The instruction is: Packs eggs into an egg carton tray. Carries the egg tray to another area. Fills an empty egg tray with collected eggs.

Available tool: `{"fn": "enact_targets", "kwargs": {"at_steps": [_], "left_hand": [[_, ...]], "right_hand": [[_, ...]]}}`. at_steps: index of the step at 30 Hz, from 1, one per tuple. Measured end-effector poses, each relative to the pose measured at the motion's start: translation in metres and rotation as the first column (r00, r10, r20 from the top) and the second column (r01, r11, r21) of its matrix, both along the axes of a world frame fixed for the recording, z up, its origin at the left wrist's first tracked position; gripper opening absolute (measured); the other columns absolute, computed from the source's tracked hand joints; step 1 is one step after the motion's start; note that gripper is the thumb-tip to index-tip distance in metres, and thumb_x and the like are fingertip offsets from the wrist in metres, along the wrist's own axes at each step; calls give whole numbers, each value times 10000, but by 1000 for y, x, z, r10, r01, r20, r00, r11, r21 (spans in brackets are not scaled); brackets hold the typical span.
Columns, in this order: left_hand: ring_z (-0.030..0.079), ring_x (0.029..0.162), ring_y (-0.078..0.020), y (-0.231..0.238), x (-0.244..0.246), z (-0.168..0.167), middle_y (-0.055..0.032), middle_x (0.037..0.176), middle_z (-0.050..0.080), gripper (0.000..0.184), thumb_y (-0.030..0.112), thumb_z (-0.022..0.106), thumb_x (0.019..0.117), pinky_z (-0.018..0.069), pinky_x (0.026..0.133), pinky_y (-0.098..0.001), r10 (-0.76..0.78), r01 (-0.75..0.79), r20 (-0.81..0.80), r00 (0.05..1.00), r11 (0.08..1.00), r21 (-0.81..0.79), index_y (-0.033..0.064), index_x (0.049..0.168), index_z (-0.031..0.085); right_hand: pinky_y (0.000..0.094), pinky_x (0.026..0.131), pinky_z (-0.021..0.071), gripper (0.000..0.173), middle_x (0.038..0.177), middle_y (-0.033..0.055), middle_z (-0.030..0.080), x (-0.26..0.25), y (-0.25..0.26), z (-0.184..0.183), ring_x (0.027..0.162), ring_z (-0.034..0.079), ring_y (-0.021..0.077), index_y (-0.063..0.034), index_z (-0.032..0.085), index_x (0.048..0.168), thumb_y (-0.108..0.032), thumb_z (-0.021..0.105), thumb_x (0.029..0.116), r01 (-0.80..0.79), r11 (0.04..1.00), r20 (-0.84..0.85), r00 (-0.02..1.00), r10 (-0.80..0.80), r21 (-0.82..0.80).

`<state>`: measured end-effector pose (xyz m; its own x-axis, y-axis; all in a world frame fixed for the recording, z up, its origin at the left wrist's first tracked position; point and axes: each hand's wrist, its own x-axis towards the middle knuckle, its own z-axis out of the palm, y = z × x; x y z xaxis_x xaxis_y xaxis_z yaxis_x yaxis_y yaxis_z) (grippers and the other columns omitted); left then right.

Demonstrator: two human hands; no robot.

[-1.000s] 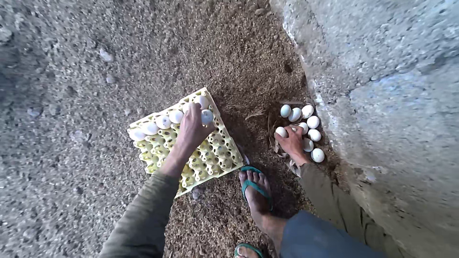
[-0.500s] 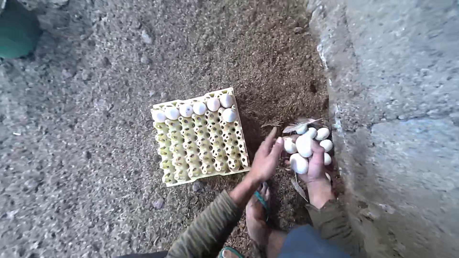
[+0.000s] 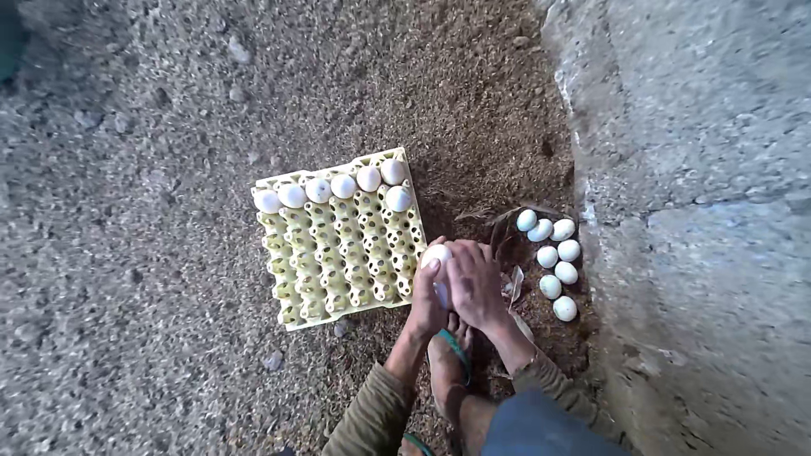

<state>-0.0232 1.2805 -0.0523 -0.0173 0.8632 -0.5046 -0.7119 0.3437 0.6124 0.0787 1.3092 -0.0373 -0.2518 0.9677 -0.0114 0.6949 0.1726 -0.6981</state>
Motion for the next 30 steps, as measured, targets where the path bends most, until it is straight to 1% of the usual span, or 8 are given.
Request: {"fn": "enact_targets", "kwargs": {"at_steps": [3,8,11,14,17,20,23,30], "left_hand": [[666,636,-115,1,-17,-3,-59,914,716,1139,725,754,706,575,554,-266,-170,154,104,980,977,144,96,1545,308],[661,624,-130,1,-30,-3,-63,937,713,1137,646,734,786,579,570,-274,-410,350,204,889,895,277,159,1625,141],[660,621,-122,0,-33,0,-60,942,721,1067,646,718,811,577,561,-269,-477,402,218,851,860,314,170,1622,213],[661,666,-106,-2,-43,8,-45,1043,720,908,630,731,822,579,586,-270,-522,458,134,842,824,332,150,1530,427],[672,772,-66,6,-70,32,-2,1051,710,570,513,741,848,594,666,-266,-394,497,-395,830,844,201,96,1224,638],[649,1040,-237,30,-100,49,-149,1218,636,553,473,811,783,562,861,-462,-274,484,-909,313,870,-96,94,1175,718],[650,1028,-420,60,-128,44,-263,1346,542,582,479,874,761,557,792,-613,-315,384,-943,-105,862,-330,190,1235,699],[644,971,-533,104,-152,36,-321,1457,437,505,457,829,830,535,716,-705,-387,355,-827,-407,768,-534,239,1258,673]], "right_hand": [[384,1046,496,552,1411,176,565,11,14,-5,1247,586,202,11,518,1423,-325,238,1085,2,894,-479,844,-242,-448],[411,979,554,656,1426,128,604,25,29,-10,1166,667,239,-190,291,1580,-188,477,951,-226,712,-698,528,-484,-665],[348,883,587,401,1130,116,731,30,36,-16,986,711,174,-39,546,1364,-90,540,966,-258,756,-727,570,-383,-601],[342,801,589,174,952,89,736,50,45,-16,849,701,156,-20,724,1070,-64,583,978,-46,877,-258,962,-90,-478],[597,1076,459,439,1431,239,554,76,50,-15,1291,565,415,-42,581,1413,-82,595,976,139,867,274,962,-3,-478],[602,1091,431,489,1477,233,518,96,41,-15,1339,525,421,-75,548,1453,-204,627,988,245,877,341,935,-101,-413],[582,1084,443,451,1455,230,541,107,37,-21,1311,551,406,-59,575,1425,-223,606,1005,317,866,308,930,-202,-388],[601,1034,475,394,1391,260,572,149,38,-30,1241,593,420,-42,604,1379,-189,592,1014,545,759,369,829,-421,-357]]}}
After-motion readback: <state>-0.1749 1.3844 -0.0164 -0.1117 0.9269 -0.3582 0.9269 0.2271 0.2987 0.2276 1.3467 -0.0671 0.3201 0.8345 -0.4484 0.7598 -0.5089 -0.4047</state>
